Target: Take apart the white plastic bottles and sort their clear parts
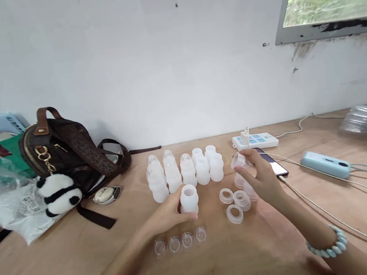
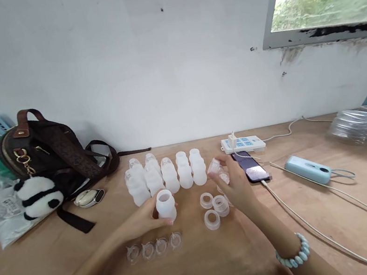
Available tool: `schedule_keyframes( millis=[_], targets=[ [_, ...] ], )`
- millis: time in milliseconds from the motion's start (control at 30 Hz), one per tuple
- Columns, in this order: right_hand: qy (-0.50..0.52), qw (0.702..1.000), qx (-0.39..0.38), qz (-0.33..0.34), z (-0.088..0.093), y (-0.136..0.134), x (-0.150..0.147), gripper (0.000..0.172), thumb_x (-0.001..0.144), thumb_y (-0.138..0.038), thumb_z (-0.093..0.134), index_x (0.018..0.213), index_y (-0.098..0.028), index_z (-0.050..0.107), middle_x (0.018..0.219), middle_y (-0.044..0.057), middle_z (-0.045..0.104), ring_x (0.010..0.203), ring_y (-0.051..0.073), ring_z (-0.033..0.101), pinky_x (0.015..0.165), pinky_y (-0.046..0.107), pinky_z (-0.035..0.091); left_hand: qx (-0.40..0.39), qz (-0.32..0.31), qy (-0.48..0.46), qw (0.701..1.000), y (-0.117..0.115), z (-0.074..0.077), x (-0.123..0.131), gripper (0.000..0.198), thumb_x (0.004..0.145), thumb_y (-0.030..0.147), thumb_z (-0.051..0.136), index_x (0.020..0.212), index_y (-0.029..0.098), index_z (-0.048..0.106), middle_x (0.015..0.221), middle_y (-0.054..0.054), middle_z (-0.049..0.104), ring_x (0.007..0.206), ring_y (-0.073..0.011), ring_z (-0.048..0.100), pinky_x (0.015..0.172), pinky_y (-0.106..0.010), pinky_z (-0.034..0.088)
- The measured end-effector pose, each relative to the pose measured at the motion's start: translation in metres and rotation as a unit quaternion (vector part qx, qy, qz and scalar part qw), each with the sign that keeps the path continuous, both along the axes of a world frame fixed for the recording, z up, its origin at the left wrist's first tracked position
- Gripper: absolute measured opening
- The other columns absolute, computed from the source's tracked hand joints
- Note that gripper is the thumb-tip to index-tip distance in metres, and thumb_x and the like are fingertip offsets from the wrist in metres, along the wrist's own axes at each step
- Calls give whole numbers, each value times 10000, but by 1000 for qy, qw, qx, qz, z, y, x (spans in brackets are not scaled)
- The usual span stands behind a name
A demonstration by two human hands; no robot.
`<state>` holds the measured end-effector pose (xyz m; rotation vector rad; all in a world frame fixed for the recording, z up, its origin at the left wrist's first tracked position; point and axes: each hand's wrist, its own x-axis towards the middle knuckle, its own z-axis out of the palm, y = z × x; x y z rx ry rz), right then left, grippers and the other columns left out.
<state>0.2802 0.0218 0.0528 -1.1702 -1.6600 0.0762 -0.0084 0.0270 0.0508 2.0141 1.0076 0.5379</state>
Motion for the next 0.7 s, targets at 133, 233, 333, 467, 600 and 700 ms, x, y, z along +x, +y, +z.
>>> schedule_keyframes(
  millis=[133, 233, 333, 467, 600, 700],
  targets=[
    [-47, 993, -6, 110, -2, -13, -22, 322, 894, -365, 609, 1175, -223, 543, 1085, 91, 664, 971, 253, 652, 802, 380, 539, -1, 10, -5, 1000, -9, 11, -4, 593, 784, 367, 715, 1320, 230, 501, 1208, -61, 642, 1078, -276, 589, 955, -414, 460],
    [-68, 979, 9, 194, -1, -22, -36, 280, 919, -296, 590, 1191, -240, 562, 1125, 86, 656, 1010, 233, 650, 798, 355, 561, -3, 6, -35, 999, -17, 21, -5, 518, 804, 392, 707, 1286, 249, 583, 1292, -63, 623, 1164, -282, 555, 1016, -405, 421],
    [-66, 967, 21, 244, 0, -29, -44, 288, 921, -268, 603, 1206, -240, 569, 1141, 93, 648, 1075, 236, 634, 862, 374, 561, -47, -2, -79, 996, -23, 23, -5, 456, 823, 400, 690, 1248, 244, 634, 1233, -55, 661, 1099, -262, 589, 949, -358, 459],
    [-61, 961, 40, 266, -1, -34, -47, 312, 930, -209, 591, 1238, -246, 569, 1174, 98, 641, 1115, 230, 624, 917, 389, 555, -116, -23, -132, 984, -22, 15, -4, 374, 837, 457, 667, 1100, 194, 704, 987, -35, 718, 839, -184, 631, 736, -254, 483],
    [-69, 956, 52, 281, -1, -38, -48, 339, 948, -163, 540, 1269, -267, 574, 1221, 91, 636, 1142, 226, 622, 945, 403, 551, -236, -17, -165, 958, -19, 5, -6, 494, 827, 592, 611, 940, 122, 715, 694, -53, 688, 569, -136, 590, 479, -197, 396],
    [-65, 951, 38, 298, 1, -41, -49, 349, 940, -193, 568, 1281, -272, 576, 1213, 86, 642, 1102, 217, 640, 883, 362, 575, -262, -15, -158, 952, -20, 7, -7, 572, 821, 644, 569, 917, 101, 720, 663, -79, 685, 517, -139, 584, 423, -198, 364]
  ],
)
